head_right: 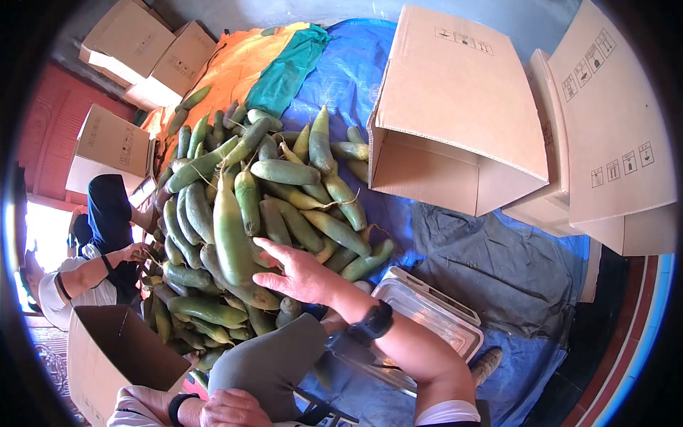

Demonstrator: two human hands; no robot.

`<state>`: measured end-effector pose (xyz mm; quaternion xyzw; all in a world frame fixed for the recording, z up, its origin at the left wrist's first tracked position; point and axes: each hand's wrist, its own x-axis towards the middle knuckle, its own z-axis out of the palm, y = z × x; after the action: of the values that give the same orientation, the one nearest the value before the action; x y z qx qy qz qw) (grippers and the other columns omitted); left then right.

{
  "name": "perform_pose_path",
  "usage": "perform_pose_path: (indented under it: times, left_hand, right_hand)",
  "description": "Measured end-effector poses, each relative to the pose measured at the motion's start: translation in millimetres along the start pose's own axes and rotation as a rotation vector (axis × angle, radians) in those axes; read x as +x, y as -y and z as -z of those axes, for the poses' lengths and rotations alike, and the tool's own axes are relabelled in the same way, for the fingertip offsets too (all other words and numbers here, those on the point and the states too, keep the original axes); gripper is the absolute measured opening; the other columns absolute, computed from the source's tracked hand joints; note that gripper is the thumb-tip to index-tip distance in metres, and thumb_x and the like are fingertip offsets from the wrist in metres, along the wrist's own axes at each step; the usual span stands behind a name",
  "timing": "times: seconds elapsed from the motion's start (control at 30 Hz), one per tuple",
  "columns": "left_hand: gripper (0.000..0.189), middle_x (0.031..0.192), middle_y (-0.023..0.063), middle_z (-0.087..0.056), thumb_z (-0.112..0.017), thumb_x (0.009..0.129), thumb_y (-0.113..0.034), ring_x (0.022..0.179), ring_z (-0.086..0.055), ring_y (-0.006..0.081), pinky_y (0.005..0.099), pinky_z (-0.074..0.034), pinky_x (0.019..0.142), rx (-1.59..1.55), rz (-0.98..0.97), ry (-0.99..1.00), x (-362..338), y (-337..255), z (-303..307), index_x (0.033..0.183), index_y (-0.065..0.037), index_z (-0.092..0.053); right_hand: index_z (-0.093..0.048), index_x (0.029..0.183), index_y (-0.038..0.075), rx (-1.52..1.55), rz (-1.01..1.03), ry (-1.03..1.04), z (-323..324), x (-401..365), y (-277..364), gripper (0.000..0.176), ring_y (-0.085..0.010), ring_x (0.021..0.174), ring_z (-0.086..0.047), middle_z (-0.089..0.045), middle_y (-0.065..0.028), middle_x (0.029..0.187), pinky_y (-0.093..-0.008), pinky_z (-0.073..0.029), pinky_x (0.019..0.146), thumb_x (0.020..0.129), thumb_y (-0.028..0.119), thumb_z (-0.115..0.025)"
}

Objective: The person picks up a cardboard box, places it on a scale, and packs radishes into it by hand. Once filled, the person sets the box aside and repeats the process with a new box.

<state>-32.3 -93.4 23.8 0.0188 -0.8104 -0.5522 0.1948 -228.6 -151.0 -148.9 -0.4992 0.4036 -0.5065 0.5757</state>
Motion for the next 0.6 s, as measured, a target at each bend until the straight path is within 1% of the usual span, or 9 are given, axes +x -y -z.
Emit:
perform_pose_path:
  times: [0.03, 0.1, 0.17, 0.23, 0.3, 0.43, 0.5, 0.57, 0.6]
  left_hand:
    - [0.036, 0.085, 0.0137, -0.066, -0.058, 0.093, -0.036, 0.067, -0.063, 0.0262, 0.0349, -0.047, 0.057, -0.001, 0.004, -0.002, -0.3, -0.3, -0.1, 0.089, 0.000, -0.062]
    - [0.036, 0.085, 0.0137, -0.066, -0.058, 0.093, -0.036, 0.066, -0.063, 0.0261, 0.0348, -0.047, 0.057, -0.011, 0.002, -0.001, -3.0, -1.5, -0.4, 0.089, 0.000, -0.062]
    - [0.037, 0.084, 0.0137, -0.066, -0.058, 0.093, -0.036, 0.066, -0.063, 0.0258, 0.0345, -0.047, 0.056, -0.013, -0.006, -0.009, -7.2, -1.9, -1.0, 0.089, 0.000, -0.063]
    - [0.037, 0.084, 0.0137, -0.066, -0.058, 0.093, -0.036, 0.066, -0.063, 0.0256, 0.0343, -0.047, 0.056, -0.012, -0.011, -0.004, -12.5, -4.3, -1.6, 0.089, 0.000, -0.063]
    - [0.037, 0.085, 0.0136, -0.066, -0.058, 0.093, -0.036, 0.065, -0.063, 0.0254, 0.0341, -0.047, 0.055, -0.003, -0.016, -0.002, -18.3, -6.5, -2.7, 0.089, 0.000, -0.063]
    - [0.035, 0.084, 0.0130, -0.066, -0.059, 0.092, -0.035, 0.065, -0.063, 0.0250, 0.0340, -0.047, 0.055, -0.014, -0.022, -0.011, -33.1, -13.8, -6.6, 0.089, 0.000, -0.062]
    - [0.035, 0.084, 0.0128, -0.066, -0.059, 0.092, -0.035, 0.065, -0.063, 0.0248, 0.0343, -0.047, 0.055, -0.010, -0.033, -0.017, -40.1, -15.7, -8.4, 0.089, 0.000, -0.062]
    - [0.032, 0.084, 0.0121, -0.066, -0.059, 0.091, -0.033, 0.065, -0.063, 0.0247, 0.0348, -0.047, 0.057, 0.003, -0.029, -0.023, -48.0, -19.2, -12.0, 0.088, -0.001, -0.062]
    - [0.032, 0.084, 0.0121, -0.066, -0.059, 0.091, -0.033, 0.065, -0.063, 0.0247, 0.0348, -0.047, 0.057, 0.000, -0.038, -0.023, -50.4, -21.0, -13.1, 0.088, -0.001, -0.062]
  right_hand:
    - [-0.047, 0.135, 0.000, -0.112, -0.009, -0.034, -2.6, 1.5, -1.1, 0.058, -0.0237, 0.101, -0.065, -0.063, -0.0210, 0.118, -0.0332, -0.051, 0.087, 0.090, 0.030, -0.066]
    - [-0.052, 0.130, 0.001, -0.158, -0.119, -0.153, 9.9, -8.0, -29.1, 0.051, -0.0263, 0.094, -0.068, -0.065, -0.0214, 0.114, -0.0338, -0.053, 0.082, 0.089, 0.028, -0.067]
    - [-0.058, 0.121, -0.001, -0.390, -0.197, -0.272, 31.4, -36.7, -52.3, 0.042, -0.0245, 0.086, -0.070, -0.070, -0.0171, 0.099, -0.0326, -0.054, 0.075, 0.089, 0.026, -0.065]
    - [-0.061, 0.112, 0.000, -0.440, -0.288, -0.324, 50.7, -71.5, -63.3, 0.036, -0.0257, 0.083, -0.070, -0.071, -0.0140, 0.091, -0.0344, -0.054, 0.072, 0.090, 0.027, -0.063]
    - [-0.061, 0.110, 0.000, -0.532, -0.328, -0.360, 63.3, -104.3, -77.3, 0.033, -0.0303, 0.083, -0.069, -0.071, -0.0153, 0.091, -0.0374, -0.053, 0.072, 0.089, 0.026, -0.062]
    - [-0.062, 0.109, 0.001, -0.656, -0.406, -0.354, 75.3, -150.9, -78.1, 0.031, -0.0321, 0.084, -0.068, -0.070, -0.0161, 0.090, -0.0390, -0.053, 0.072, 0.089, 0.026, -0.061]
    - [-0.062, 0.109, 0.001, -0.667, -0.435, -0.349, 76.7, -154.9, -45.9, 0.030, -0.0305, 0.083, -0.068, -0.070, -0.0164, 0.089, -0.0381, -0.052, 0.072, 0.089, 0.024, -0.061]
    - [-0.061, 0.110, 0.001, -0.672, -0.503, -0.472, 87.4, -158.7, -26.4, 0.029, -0.0253, 0.081, -0.069, -0.070, -0.0154, 0.089, -0.0346, -0.053, 0.072, 0.092, 0.024, -0.061]
    - [-0.061, 0.111, 0.000, -0.637, -0.374, -0.573, 99.2, -159.5, -26.5, 0.031, -0.0216, 0.081, -0.068, -0.070, -0.0132, 0.090, -0.0327, -0.052, 0.073, 0.092, 0.025, -0.061]
